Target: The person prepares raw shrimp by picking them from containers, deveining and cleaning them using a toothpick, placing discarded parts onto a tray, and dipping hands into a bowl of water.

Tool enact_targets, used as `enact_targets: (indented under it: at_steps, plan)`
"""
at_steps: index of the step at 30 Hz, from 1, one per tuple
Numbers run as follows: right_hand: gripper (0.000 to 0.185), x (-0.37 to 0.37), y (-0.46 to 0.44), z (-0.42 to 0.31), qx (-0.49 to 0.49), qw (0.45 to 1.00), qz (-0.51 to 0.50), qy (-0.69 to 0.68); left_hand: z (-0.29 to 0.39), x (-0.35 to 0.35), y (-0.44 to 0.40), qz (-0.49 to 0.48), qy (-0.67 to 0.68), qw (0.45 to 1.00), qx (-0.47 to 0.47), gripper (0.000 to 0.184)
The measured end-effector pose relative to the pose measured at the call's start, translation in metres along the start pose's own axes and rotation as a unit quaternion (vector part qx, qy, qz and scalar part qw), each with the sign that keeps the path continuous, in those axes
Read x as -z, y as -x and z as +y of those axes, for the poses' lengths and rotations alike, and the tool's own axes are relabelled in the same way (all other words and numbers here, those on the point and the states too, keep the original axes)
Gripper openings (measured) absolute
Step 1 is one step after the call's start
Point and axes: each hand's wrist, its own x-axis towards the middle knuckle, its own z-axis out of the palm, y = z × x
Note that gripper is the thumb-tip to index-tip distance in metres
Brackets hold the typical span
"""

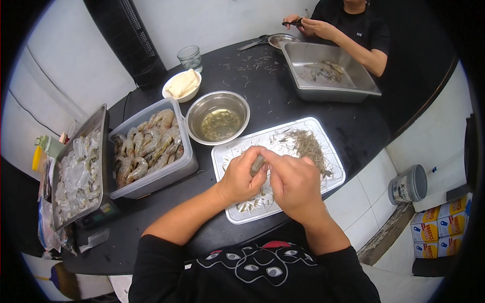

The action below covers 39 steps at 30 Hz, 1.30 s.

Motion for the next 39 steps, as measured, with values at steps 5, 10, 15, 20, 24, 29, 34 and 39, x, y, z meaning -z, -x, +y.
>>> enact_targets:
  at_steps: [5, 10, 15, 20, 24, 29, 34, 39]
  plan:
    - [0.032, -0.01, 0.0, 0.004, 0.038, 0.998, 0.038, 0.03, 0.008, 0.001, -0.001, -0.014, 0.009, 0.999, 0.039, 0.024]
    - [0.03, -0.023, -0.002, 0.016, 0.09, 0.99, 0.087, 0.059, 0.009, -0.001, 0.0, -0.025, 0.041, 0.995, 0.083, 0.022]
    - [0.028, -0.029, -0.004, 0.017, 0.08, 0.99, 0.119, 0.007, 0.012, -0.001, 0.0, -0.026, 0.067, 0.992, 0.099, 0.019]
    - [0.023, -0.038, -0.002, 0.014, -0.003, 0.981, 0.131, -0.144, 0.01, -0.004, 0.001, -0.014, 0.107, 0.989, 0.1, 0.018]
    - [0.019, -0.047, 0.005, 0.012, -0.11, 0.948, 0.108, -0.278, 0.006, -0.006, 0.002, -0.003, 0.11, 0.99, 0.092, 0.019]
    - [0.017, -0.041, 0.001, 0.003, -0.182, 0.89, 0.087, -0.409, 0.006, -0.007, 0.001, 0.012, 0.109, 0.991, 0.079, 0.02]
    - [0.018, -0.038, 0.0, 0.008, -0.206, 0.851, 0.054, -0.48, 0.005, -0.005, 0.001, 0.011, 0.112, 0.991, 0.078, 0.019]
    - [0.017, -0.033, -0.001, 0.014, -0.254, 0.792, 0.031, -0.554, 0.008, -0.004, -0.002, 0.005, 0.102, 0.993, 0.065, 0.018]
